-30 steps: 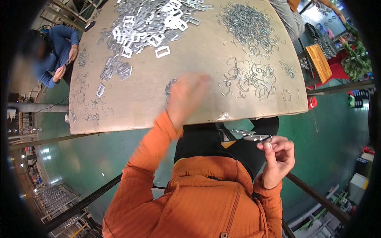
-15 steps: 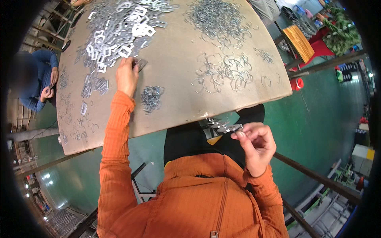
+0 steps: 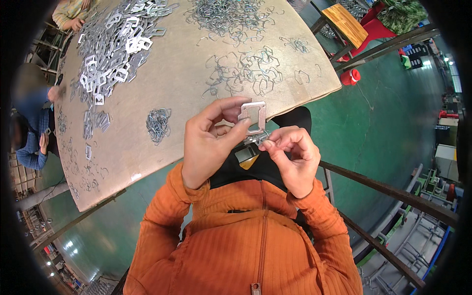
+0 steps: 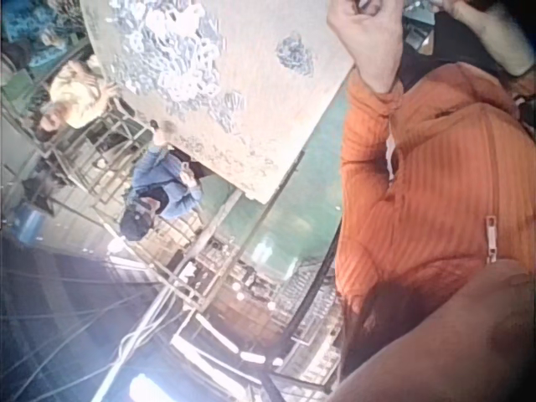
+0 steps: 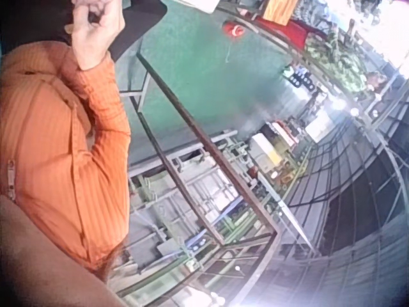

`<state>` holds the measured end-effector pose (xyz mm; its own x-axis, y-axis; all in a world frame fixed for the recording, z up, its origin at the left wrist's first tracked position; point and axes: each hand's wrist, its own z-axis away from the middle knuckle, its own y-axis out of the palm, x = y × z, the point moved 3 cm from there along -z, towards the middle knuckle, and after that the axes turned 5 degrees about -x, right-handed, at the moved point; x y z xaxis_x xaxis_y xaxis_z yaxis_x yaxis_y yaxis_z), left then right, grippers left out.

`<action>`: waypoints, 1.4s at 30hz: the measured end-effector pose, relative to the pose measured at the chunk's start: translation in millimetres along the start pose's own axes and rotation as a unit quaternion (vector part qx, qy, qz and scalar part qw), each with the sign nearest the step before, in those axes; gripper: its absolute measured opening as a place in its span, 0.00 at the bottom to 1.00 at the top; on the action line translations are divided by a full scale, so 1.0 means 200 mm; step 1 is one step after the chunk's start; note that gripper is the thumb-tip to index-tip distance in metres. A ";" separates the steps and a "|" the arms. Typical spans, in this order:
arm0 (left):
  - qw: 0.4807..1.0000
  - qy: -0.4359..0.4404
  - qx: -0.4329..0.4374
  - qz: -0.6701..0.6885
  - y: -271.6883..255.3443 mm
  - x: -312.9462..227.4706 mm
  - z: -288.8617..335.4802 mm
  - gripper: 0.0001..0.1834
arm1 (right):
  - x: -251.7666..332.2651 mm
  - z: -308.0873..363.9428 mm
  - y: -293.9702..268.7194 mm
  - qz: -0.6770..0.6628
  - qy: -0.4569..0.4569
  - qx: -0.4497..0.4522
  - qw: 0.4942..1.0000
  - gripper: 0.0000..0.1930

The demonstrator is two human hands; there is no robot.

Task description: The person attaches small metal wire hooks to rectangular metal frames by hand, handling the items individually from a pile on a table and then hanging the completed assemblies onto a vertical rack.

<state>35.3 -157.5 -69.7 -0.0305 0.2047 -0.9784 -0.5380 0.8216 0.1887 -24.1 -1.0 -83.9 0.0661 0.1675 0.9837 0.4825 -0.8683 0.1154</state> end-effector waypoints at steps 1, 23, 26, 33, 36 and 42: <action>1.000 0.002 0.000 -0.007 0.00 0.00 0.00 0.18 | 0.00 0.00 0.00 0.003 0.003 -0.003 1.000 0.08; 0.972 0.137 0.073 -0.178 0.02 0.10 -0.01 0.13 | -0.43 -1.05 -0.20 0.367 -0.038 0.081 0.926 0.05; 0.973 0.128 0.067 -0.178 0.02 0.10 -0.02 0.14 | -0.52 -1.18 -0.09 0.427 -0.089 0.090 0.895 0.04; 0.975 0.133 0.066 -0.166 -0.01 0.13 -0.03 0.14 | -0.58 -1.35 0.15 0.466 -0.062 0.115 0.875 0.03; 0.976 0.129 0.064 -0.162 -0.02 0.14 -0.02 0.14 | -0.58 -1.31 0.23 0.480 -0.093 0.132 0.863 0.05; 0.979 0.133 0.050 -0.150 -0.05 0.15 -0.02 0.15 | -0.73 -1.36 0.18 0.437 -0.020 0.216 0.873 0.06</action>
<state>36.5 -161.6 -101.4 -0.1092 -0.1875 -0.9762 -0.4714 0.8744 -0.1152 -254.0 -182.6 -185.6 0.6002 -0.4465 0.6636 0.5159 -0.4179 -0.7478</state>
